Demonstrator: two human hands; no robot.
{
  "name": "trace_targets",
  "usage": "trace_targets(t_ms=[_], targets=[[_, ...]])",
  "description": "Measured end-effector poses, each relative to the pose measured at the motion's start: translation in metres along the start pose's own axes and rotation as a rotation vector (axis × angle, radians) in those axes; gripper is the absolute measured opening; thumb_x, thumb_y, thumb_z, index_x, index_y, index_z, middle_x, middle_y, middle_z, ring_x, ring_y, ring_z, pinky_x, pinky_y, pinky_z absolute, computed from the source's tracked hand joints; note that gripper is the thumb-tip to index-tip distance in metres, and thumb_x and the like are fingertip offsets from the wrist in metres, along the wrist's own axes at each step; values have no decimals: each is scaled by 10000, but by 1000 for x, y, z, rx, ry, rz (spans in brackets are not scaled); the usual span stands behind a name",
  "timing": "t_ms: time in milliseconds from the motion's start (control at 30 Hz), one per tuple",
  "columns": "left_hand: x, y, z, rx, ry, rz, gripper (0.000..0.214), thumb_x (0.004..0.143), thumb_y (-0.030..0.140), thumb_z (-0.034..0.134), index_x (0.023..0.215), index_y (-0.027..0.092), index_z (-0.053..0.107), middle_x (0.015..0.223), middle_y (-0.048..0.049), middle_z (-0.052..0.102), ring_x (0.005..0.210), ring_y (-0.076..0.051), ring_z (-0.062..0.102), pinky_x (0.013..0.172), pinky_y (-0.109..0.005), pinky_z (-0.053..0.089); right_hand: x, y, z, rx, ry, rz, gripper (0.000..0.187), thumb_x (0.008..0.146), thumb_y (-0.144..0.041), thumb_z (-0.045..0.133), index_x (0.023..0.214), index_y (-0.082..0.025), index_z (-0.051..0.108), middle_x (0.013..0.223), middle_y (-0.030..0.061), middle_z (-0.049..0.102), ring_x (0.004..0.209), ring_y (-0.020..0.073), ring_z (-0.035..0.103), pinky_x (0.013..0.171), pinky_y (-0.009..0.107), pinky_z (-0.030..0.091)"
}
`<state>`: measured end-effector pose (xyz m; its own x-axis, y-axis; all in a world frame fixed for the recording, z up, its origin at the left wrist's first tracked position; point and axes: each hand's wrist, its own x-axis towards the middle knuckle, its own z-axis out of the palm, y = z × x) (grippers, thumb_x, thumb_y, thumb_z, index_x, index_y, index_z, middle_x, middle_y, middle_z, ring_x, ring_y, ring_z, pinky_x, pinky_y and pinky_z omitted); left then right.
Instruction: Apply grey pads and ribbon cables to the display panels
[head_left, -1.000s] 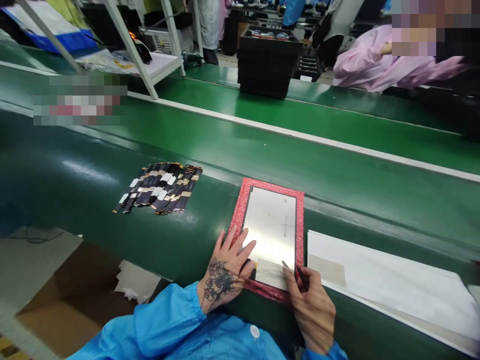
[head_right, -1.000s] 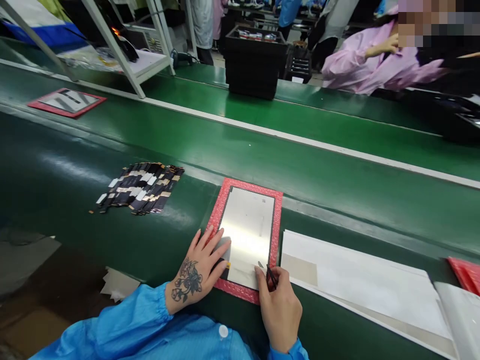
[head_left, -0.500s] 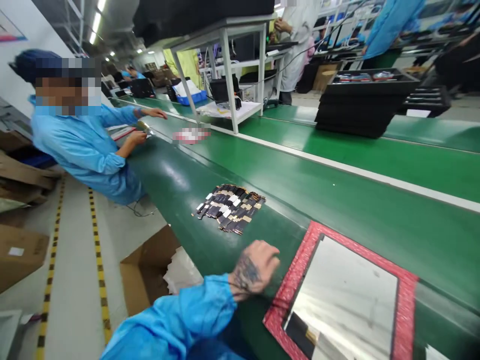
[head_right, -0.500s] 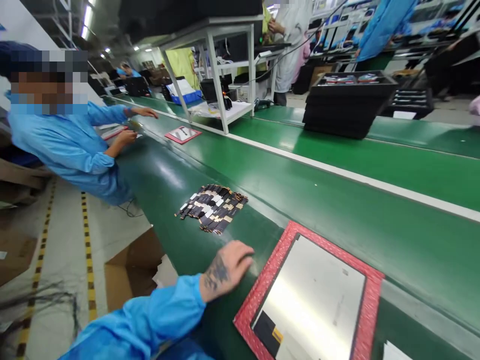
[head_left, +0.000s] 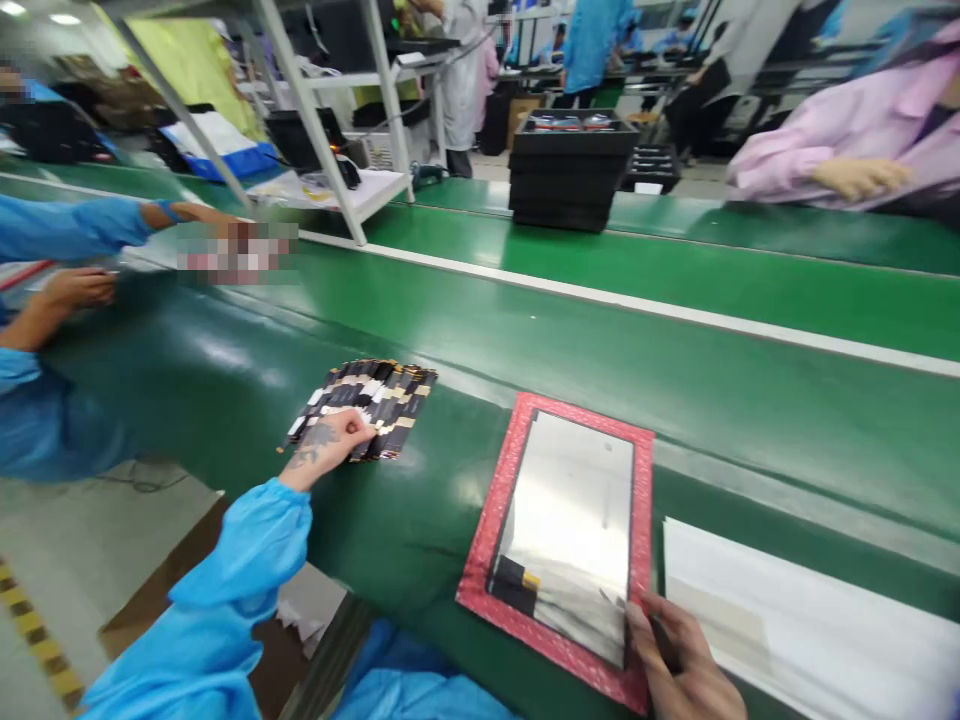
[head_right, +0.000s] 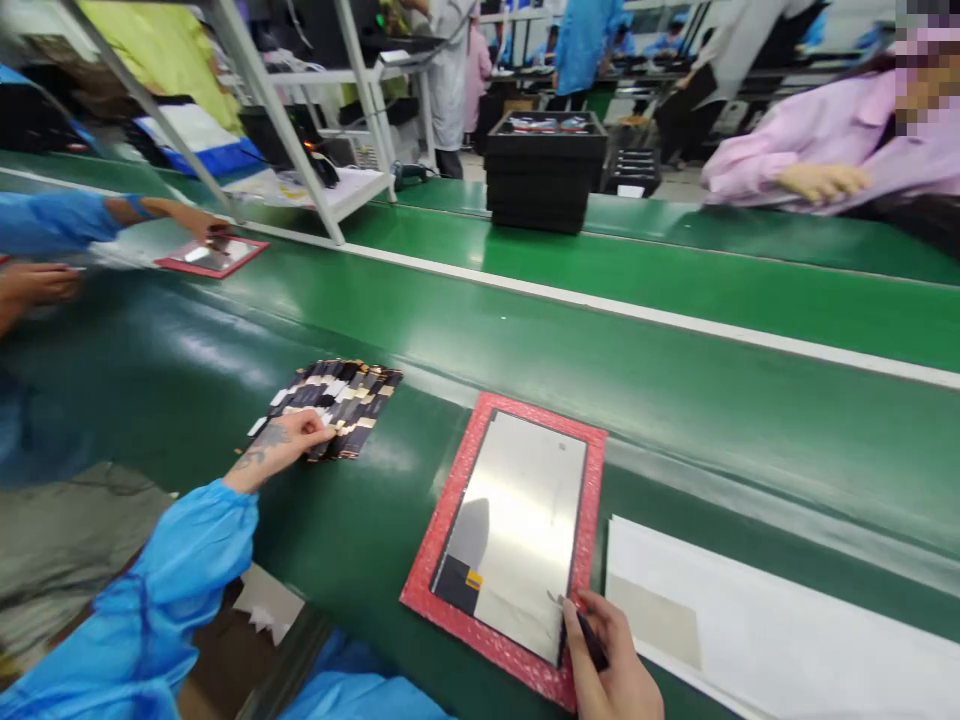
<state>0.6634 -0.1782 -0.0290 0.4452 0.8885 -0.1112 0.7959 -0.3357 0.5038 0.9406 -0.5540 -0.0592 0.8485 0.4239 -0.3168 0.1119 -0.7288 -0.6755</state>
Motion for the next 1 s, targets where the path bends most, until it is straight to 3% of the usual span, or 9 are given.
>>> trace_targets(t_ms=[200, 333, 433, 533, 600, 700, 767, 833, 1000], targets=[[13, -6, -20, -33, -111, 64, 257, 717, 425, 609, 544, 236, 606, 579, -40, 629, 546, -193, 550, 517, -291, 359, -9, -9, -22, 101, 120, 59, 599, 613, -786, 568, 917, -279, 668, 832, 47, 748, 774, 301, 694, 705, 376, 551], [-5, 4, -37, 66, 59, 17, 214, 743, 362, 588, 583, 228, 636, 626, -34, 640, 584, -192, 547, 532, -273, 342, -11, -12, -31, 130, 175, 13, 520, 658, -735, 608, 876, -271, 693, 797, 47, 728, 752, 283, 679, 730, 362, 551], [-30, 23, -44, 93, 232, -29, 298, 811, 381, 546, 564, 215, 571, 504, 9, 494, 492, -148, 435, 480, -247, 264, -14, -24, -35, 139, 162, -109, 447, 717, -679, 620, 841, -260, 715, 770, 45, 714, 707, 257, 655, 698, 343, 537], [-58, 58, -32, -175, 291, 25, 335, 835, 411, 545, 575, 200, 530, 515, 30, 445, 514, -127, 411, 496, -232, 289, -16, -49, -30, 184, -22, -219, 403, 777, -632, 611, 797, -245, 723, 763, 47, 706, 704, 241, 633, 649, 323, 506], [-75, 88, -10, -458, 115, 98, 351, 827, 450, 579, 597, 190, 526, 542, 41, 446, 527, -111, 415, 506, -221, 323, -17, -70, -21, 213, -265, -269, 402, 803, -611, 602, 732, -230, 708, 711, 38, 678, 669, 219, 597, 615, 313, 478], [-93, 132, 32, -779, -386, 109, 396, 788, 528, 622, 620, 178, 540, 469, 62, 419, 439, -82, 388, 448, -201, 317, -16, -97, 0, 298, -605, -261, 380, 772, -584, 658, 759, -207, 705, 694, 14, 645, 666, 187, 558, 646, 308, 461], [-99, 155, 57, -910, -620, 41, 427, 745, 570, 666, 669, 164, 562, 467, 55, 465, 423, -76, 422, 438, -191, 340, -13, -108, 11, 412, -749, -193, 386, 720, -562, 724, 830, -193, 693, 742, 7, 647, 704, 177, 563, 684, 305, 459], [-100, 168, 75, -985, -725, -2, 463, 690, 593, 707, 679, 154, 561, 473, 44, 498, 416, -74, 446, 431, -186, 363, -8, -112, 18, 498, -825, -131, 390, 693, -540, 760, 815, -187, 646, 735, -1, 633, 711, 168, 562, 701, 303, 456], [-97, 174, 92, -983, -788, -9, 434, 697, 565, 693, 723, 155, 552, 474, 30, 522, 420, -88, 480, 418, -191, 402, 6, -105, 20, 447, -915, -159, 393, 717, -567, 709, 726, -208, 550, 643, -8, 608, 656, 178, 564, 691, 330, 471]])
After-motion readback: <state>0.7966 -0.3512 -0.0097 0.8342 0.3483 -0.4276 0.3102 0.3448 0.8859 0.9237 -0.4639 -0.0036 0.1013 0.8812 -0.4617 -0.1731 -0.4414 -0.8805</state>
